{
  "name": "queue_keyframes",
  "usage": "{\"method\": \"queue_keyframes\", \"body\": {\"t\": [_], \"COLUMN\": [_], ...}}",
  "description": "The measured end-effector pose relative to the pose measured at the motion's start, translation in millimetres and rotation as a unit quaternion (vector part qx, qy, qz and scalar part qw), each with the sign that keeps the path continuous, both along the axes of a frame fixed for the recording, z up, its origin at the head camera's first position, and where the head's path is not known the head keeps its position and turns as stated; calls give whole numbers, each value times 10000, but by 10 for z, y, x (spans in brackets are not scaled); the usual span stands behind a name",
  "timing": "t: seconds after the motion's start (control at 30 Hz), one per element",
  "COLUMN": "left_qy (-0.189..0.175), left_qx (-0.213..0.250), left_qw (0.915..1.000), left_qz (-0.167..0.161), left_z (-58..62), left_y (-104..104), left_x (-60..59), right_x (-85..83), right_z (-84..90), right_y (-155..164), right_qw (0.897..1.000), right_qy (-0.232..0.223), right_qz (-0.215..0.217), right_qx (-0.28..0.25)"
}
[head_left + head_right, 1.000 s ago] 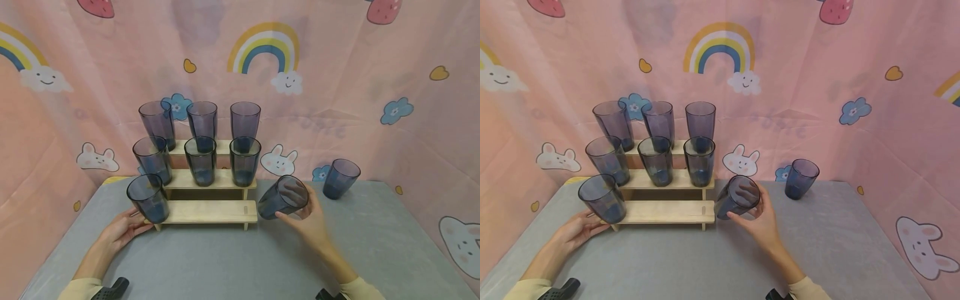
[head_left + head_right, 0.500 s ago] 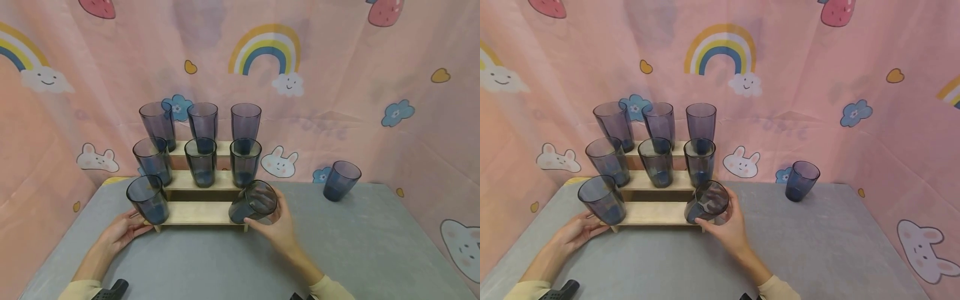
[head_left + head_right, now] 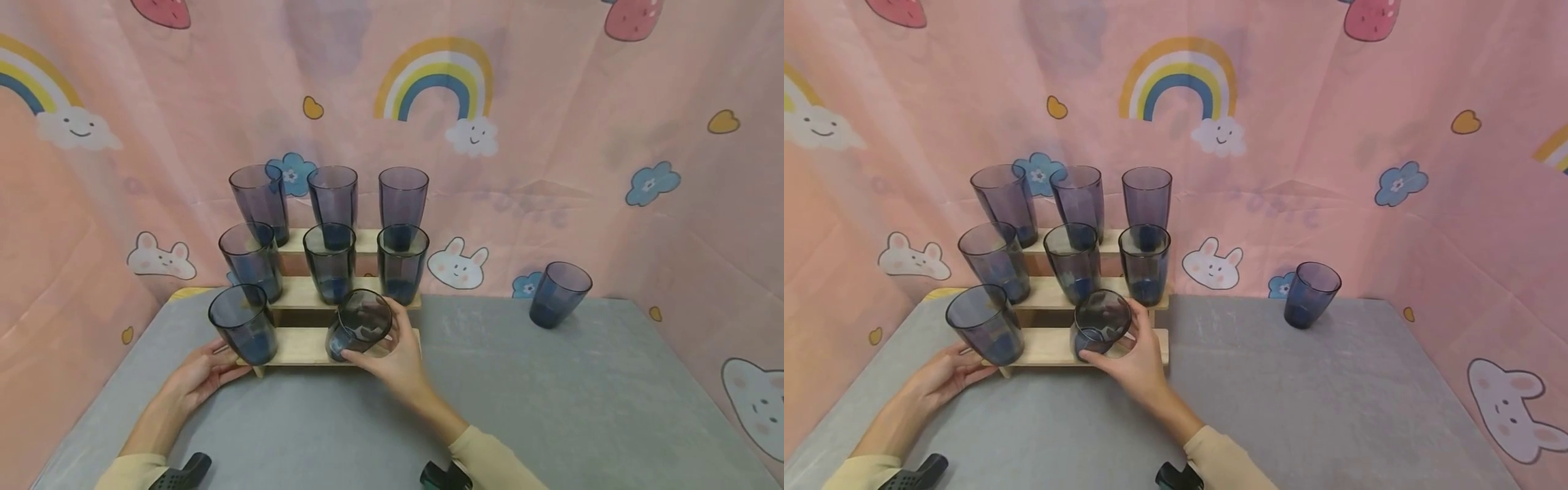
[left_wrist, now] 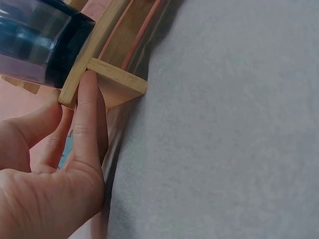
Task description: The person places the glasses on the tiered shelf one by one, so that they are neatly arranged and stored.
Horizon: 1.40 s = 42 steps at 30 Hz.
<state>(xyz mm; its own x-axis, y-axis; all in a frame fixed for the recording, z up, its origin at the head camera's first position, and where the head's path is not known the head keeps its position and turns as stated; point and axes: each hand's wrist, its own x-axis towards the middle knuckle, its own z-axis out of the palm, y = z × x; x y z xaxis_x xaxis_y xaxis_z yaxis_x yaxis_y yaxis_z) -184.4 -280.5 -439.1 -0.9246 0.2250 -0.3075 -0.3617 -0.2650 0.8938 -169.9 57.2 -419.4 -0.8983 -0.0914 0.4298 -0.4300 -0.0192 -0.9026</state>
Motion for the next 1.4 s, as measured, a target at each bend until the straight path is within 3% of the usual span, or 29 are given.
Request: {"method": "queue_keyframes", "body": {"t": [0.3,0.47,0.7,1.07,1.4], "left_qy": [16,74,61,-42,-24], "left_qx": [35,118,196,74,127], "left_qw": [10000,9999,9997,9999,9999], "left_qz": [-27,-84,-112,66,12], "left_z": [19,24,25,27,-1], "left_y": [22,18,11,20,1], "left_x": [-19,-22,-12,11,9], "right_x": [-77,-93,-124,-115,-106], "right_z": [1,85,141,134,125], "right_y": [-154,-174,-215,-275,-275], "right_qw": [10000,9989,9959,9950,9942], "right_qy": [-55,-230,-96,-130,-261], "right_qz": [-17,-10,102,147,318], "right_qx": [15,407,892,984,997]}}
